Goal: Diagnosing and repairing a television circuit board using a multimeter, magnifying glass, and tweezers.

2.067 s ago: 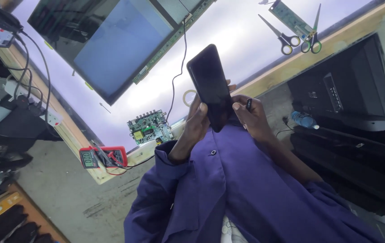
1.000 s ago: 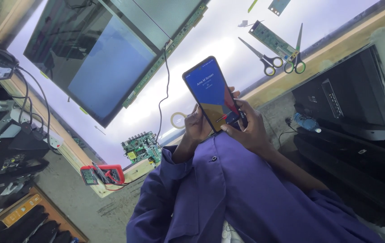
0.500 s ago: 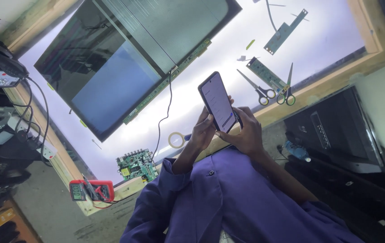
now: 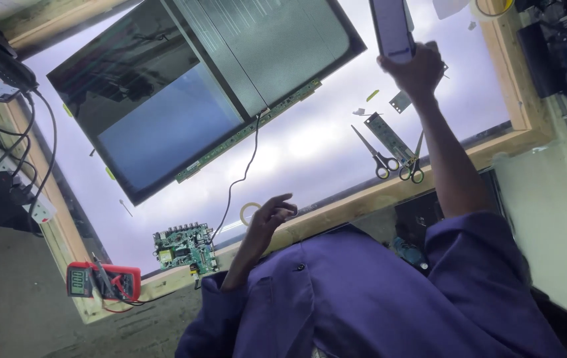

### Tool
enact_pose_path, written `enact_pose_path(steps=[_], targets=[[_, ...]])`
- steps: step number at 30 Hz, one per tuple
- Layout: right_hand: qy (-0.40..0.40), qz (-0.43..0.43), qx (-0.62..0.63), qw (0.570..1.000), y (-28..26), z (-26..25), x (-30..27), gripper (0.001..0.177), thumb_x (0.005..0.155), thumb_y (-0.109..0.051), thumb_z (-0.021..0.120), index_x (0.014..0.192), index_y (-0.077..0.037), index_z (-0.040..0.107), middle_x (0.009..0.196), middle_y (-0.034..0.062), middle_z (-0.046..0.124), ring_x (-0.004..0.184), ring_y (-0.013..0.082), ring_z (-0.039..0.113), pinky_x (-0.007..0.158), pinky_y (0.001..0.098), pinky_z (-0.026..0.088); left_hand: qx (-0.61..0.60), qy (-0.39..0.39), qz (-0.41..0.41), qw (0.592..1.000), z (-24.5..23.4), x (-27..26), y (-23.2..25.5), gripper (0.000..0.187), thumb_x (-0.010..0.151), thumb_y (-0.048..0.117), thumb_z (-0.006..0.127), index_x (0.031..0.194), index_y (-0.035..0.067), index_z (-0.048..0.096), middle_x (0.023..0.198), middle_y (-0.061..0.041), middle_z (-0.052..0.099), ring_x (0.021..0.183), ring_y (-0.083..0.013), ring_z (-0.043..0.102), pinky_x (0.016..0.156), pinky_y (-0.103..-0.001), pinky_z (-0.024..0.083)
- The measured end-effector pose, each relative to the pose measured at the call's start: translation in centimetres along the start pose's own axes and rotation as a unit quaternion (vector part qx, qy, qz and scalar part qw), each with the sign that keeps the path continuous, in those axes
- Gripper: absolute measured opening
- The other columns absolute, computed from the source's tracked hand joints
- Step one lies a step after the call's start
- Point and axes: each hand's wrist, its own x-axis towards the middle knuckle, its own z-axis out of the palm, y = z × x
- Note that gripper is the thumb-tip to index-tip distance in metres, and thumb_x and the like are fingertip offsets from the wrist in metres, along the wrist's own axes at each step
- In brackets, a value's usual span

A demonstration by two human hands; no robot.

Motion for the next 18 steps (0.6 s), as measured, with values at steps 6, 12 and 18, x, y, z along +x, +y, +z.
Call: enact_pose_path(steps=[6,12,18], targets=[[0.042,0.033,-0.075,0.996,0.3,3.2,6.0,0.066,0.061,-0.072,0.082,0.083,-0.011,0.067,0.087,0.0065,0.058,0.059,0.0204,0.066,0.05,0.0358,0.058,-0.008,0.088,-0.029,0.996,-3.0,-4.8,-2.1,0.043,0.09,0.027,0.055,0.13,0.011,0.059,0.106,-0.009,0.068,0.097,-0.0179,0.065,0.08,-0.031,0.052],[0.016,0.072,-0.031,0.997,-0.6,2.4,5.4,0.066,0.064,-0.066,0.08,0.095,-0.01,0.062,0.096,0.0085,0.058,0.073,0.0324,0.065,0.066,0.0465,0.054,-0.022,0.119,-0.043,0.992,-3.0,-8.3,-0.3,0.046,0.088,0.031,0.058,0.129,0.011,0.062,0.108,-0.007,0.069,0.097,-0.018,0.066,0.081,-0.031,0.051],[0.115,0.054,0.026,0.992,3.3,1.6,1.6,0.043,0.078,-0.048,0.086,0.088,-0.014,0.062,0.086,0.0028,0.065,0.075,0.0209,0.062,0.069,0.039,0.049,0.002,0.077,-0.006,0.997,-4.0,-9.3,0.4,0.043,0.091,0.029,0.056,0.129,0.01,0.061,0.108,-0.006,0.068,0.098,-0.0165,0.064,0.082,-0.031,0.05]])
